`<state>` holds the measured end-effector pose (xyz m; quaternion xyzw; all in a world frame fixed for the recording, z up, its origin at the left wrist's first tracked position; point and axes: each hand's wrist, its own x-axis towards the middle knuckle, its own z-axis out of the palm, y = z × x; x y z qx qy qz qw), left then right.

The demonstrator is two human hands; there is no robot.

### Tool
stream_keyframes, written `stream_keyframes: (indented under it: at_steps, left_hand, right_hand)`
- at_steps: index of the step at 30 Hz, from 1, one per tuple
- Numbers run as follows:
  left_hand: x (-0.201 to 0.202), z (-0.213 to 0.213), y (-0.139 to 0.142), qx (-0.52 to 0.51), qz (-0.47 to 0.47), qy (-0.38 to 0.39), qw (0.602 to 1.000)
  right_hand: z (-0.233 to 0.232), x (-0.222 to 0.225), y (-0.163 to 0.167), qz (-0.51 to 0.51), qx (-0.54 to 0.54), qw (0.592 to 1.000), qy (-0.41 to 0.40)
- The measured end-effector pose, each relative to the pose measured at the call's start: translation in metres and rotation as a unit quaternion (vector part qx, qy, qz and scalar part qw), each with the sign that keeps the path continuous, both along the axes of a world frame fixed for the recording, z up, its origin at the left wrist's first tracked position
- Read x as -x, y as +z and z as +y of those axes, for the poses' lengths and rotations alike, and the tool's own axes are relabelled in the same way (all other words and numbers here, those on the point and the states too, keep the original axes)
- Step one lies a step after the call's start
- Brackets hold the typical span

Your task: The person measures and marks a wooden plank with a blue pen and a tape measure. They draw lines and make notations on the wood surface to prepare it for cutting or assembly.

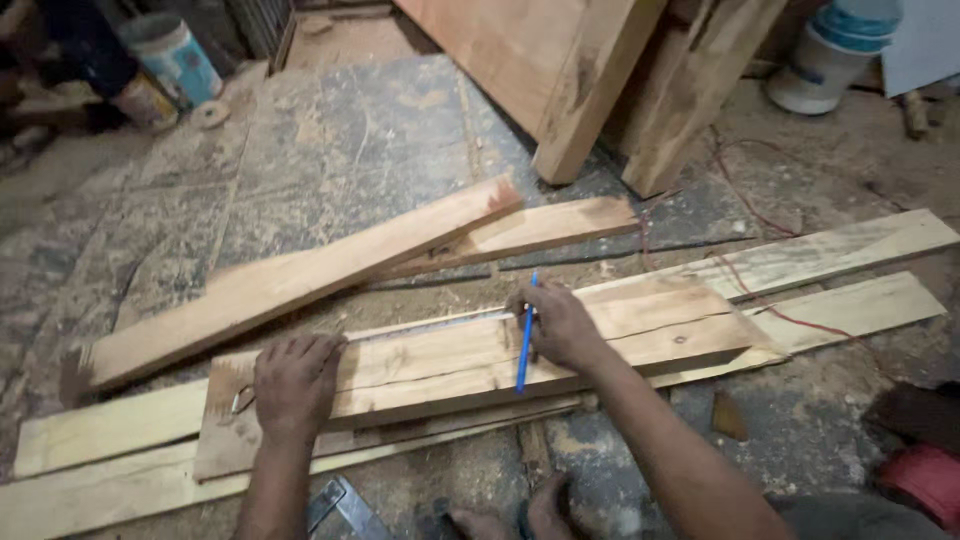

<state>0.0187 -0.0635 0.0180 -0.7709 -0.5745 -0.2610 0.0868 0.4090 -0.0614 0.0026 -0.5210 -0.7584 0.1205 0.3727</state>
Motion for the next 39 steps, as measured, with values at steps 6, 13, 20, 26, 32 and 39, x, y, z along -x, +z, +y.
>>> stream_keyframes:
  at_steps: [6, 13, 20, 26, 32, 39]
  left_hand:
    - [-0.020, -0.019, 0.012, 0.009, 0.026, -0.010, 1.000]
    - [-0.058, -0.010, 0.015, 0.022, 0.051, 0.011, 0.998]
    - [-0.085, 0.003, 0.010, -0.021, 0.041, -0.010, 0.999]
    - [-0.091, 0.012, 0.005, -0.035, 0.026, -0.018, 0.999]
    - [-0.091, 0.010, 0.004, -0.025, 0.009, -0.010, 1.000]
    - [-0.084, 0.018, -0.002, -0.043, -0.016, -0.017, 0.999]
  right_hand:
    - [-0.001, -0.099, 0.013, 0.062, 0.066, 0.996, -0.001]
    - [0.000, -0.223, 0.020, 0.219, 0.233, 0.947, 0.035]
    - [0.007, -0.232, -0.012, 0.225, 0.269, 0.936, 0.035]
    - [0.015, -0.241, -0.006, 0.113, 0.309, 0.944, 0.022]
    - [0.012, -0.239, -0.005, 0.112, 0.302, 0.947, 0.016]
    - [0.017, -0.243, -0.010, 0.068, 0.271, 0.960, 0.017]
